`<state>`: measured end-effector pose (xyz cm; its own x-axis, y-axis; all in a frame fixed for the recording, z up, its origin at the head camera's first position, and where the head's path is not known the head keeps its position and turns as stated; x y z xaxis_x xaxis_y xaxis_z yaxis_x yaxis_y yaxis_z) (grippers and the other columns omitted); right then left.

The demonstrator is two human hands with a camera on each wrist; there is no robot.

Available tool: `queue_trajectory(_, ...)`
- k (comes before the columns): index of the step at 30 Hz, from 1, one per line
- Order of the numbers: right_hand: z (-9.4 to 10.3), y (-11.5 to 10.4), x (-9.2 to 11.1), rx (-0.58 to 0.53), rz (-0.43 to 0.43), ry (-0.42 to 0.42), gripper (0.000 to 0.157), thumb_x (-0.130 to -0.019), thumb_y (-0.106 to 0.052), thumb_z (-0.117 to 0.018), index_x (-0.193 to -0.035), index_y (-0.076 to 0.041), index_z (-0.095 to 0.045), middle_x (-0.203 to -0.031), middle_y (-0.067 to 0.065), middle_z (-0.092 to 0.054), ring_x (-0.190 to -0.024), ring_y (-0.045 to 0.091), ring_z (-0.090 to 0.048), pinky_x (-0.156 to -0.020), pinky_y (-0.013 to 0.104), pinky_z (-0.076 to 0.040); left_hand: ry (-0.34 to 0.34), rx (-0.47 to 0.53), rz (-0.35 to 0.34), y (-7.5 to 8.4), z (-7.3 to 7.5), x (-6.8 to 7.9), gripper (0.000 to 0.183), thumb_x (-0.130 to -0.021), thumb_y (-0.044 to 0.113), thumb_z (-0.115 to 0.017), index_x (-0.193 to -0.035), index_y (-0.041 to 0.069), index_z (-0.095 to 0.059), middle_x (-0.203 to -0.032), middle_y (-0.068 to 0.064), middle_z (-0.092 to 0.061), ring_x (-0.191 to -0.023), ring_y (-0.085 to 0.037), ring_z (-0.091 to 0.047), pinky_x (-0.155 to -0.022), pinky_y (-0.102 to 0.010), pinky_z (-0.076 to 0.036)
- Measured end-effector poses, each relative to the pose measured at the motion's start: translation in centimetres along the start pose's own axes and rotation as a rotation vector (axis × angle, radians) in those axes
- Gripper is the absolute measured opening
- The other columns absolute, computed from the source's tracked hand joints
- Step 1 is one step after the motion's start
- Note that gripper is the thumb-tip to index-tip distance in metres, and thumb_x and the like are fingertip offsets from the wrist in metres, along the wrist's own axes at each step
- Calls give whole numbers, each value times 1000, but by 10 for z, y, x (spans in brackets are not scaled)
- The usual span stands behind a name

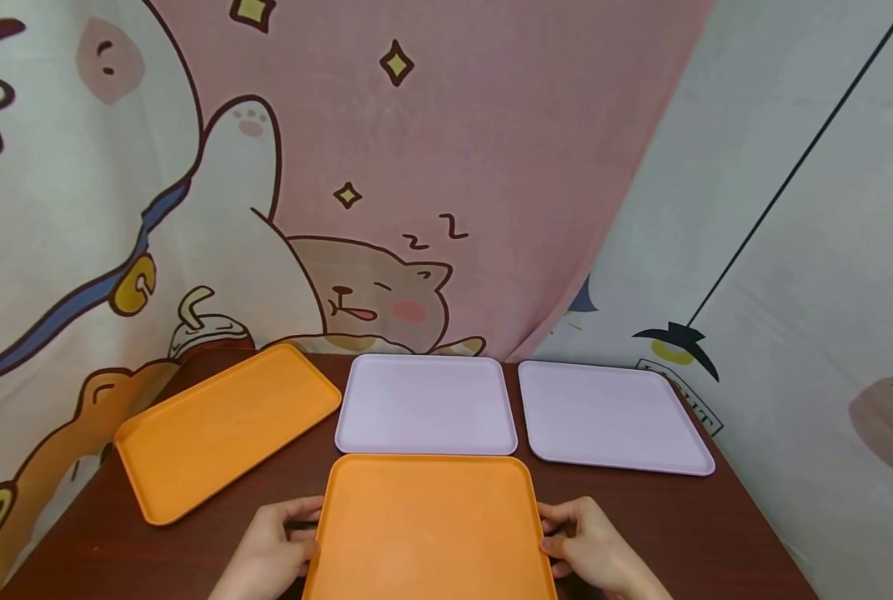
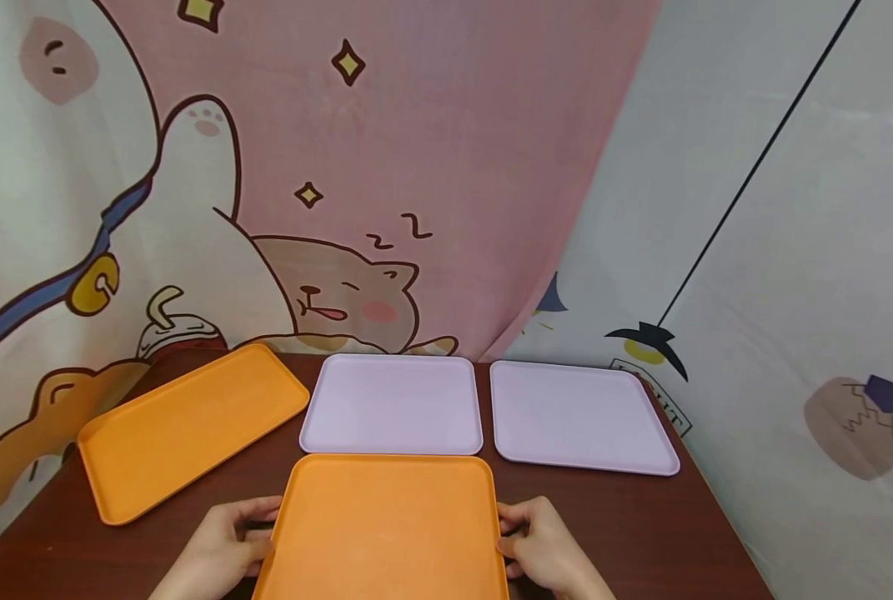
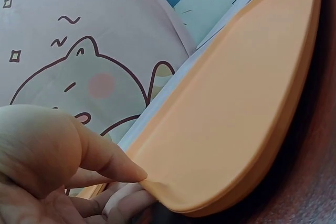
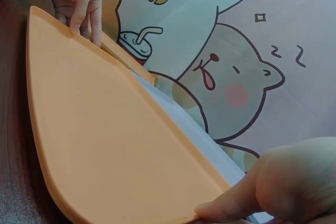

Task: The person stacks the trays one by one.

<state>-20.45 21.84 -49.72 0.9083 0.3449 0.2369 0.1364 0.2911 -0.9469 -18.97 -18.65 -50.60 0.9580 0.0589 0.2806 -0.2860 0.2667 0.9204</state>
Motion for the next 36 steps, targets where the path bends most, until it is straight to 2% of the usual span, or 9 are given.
queue_trajectory(22, -2, 0, -1, 23, 1, 8, 52, -92, 12, -65, -140, 23, -50, -98, 13, -65, -81, 27, -68, -59, 37, -62, -11, -65, 14, 2, 2, -2, 54, -83, -18, -64, -137, -12, -63, -117, -14, -70, -96, -25, -72, -66, -43, -62)
queue_trajectory(25, -1, 2, -2, 13, -1, -11, 51, -93, 11, -66, -141, 22, -51, -101, 13, -66, -84, 28, -69, -61, 38, -63, -17, -56, 0, 2, 3, -2, 53, -83, -14, -66, -136, -12, -63, -118, -15, -70, -97, -26, -72, -66, -44, -62)
queue_trajectory(32, 5, 8, 1, -51, -25, -50, 54, -99, 3, -69, -145, 22, -47, -110, 16, -68, -95, 32, -72, -70, 45, -64, -89, -28, -38, 5, 8, -2, 53, -90, 1, -75, -137, -18, -59, -123, -22, -70, -99, -30, -73, -68, -47, -64)
queue_trajectory(36, 14, 9, 3, -64, -46, -25, 60, -99, 1, -70, -147, 24, -41, -116, 21, -66, -98, 33, -71, -73, 49, -64, -47, -58, -2, 10, 17, -7, 50, -94, 6, -77, -136, -14, -62, -121, -18, -71, -97, -28, -73, -70, -47, -64)
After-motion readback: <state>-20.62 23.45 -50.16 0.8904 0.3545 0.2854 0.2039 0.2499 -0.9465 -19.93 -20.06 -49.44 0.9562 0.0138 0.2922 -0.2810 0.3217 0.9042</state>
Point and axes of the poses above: each hand's wrist, its own x-axis away from the middle knuckle, its own z-axis out of the back of the hand, y = z × x, the point moved 8 cm from there along -x, towards the middle knuckle
